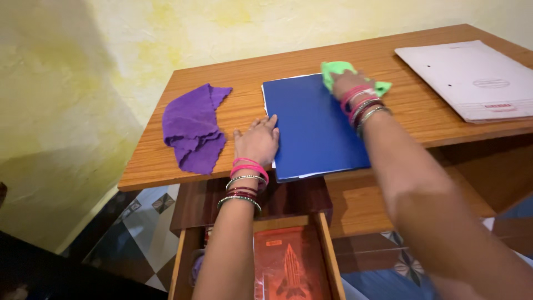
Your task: The person wipes the covers of three books with a green cloth, then places them into an open drawer. The person then wipes the desk surface and the drawer front with the same cloth.
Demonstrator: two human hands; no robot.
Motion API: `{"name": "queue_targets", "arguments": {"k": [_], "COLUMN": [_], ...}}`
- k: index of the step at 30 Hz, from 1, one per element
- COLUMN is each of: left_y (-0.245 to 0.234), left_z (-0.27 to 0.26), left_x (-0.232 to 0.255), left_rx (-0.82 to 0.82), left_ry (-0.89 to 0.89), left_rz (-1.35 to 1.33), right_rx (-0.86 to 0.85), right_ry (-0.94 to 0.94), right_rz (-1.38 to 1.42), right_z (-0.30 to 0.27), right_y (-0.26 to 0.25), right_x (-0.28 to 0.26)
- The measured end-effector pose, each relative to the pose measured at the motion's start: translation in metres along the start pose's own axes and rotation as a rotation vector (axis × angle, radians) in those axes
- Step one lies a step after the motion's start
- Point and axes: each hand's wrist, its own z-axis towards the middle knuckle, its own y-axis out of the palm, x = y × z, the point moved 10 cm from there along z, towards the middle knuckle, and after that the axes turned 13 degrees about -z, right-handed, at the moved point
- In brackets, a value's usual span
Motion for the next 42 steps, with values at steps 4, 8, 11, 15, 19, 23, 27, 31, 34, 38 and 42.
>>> {"name": "queue_targets", "arguments": {"k": [4, 8, 11, 15, 19, 23, 27, 31, 34, 38, 42], "left_y": [0.002, 0.003, 0.006, 0.008, 0.004, 0.003, 0.003, 0.011, 0.010, 0.015, 0.011], "left_z": [0.001, 0.002, 0.005, 0.008, 0.007, 0.001, 0.003, 0.008, 0.012, 0.011, 0.008], "left_x": [0.000, -0.001, -0.004, -0.007, -0.003, -0.003, -0.005, -0.009, -0.010, -0.011, -0.006], "left_rx": [-0.012, -0.003, -0.001, 0.018, 0.023, 0.006, 0.030, -0.016, 0.060, 0.000, -0.019], "left_ry": [-0.015, -0.008, -0.006, -0.008, 0.008, -0.010, -0.011, -0.010, 0.028, 0.023, -0.003], "left_rz": [0.006, 0.004, 0.014, 0.031, 0.014, 0.006, -0.015, 0.005, 0.009, 0.032, 0.039], "right_rx": [-0.037, 0.064, 0.095, 0.047, 0.100, 0.084, 0.123, 0.171, 0.166, 0.092, 0.153], "right_ry": [-0.029, -0.315, -0.522, -0.772, -0.977, -0.894, -0.794, -0.916, -0.915, -0.705, -0.511], "right_rz": [0.056, 0.065, 0.154, 0.285, 0.392, 0.385, 0.331, 0.327, 0.313, 0.416, 0.192], "right_z": [0.022, 0.045, 0.034, -0.008, -0.044, -0.068, -0.113, -0.186, -0.209, -0.163, -0.117], "right_y": [0.010, 0.017, 0.013, 0.003, -0.009, -0.007, -0.019, -0.032, -0.027, -0.007, 0.013], "right_x": [-0.014, -0.099, -0.161, -0.190, -0.173, -0.133, -0.101, -0.100, -0.076, 0.014, 0.040]}}
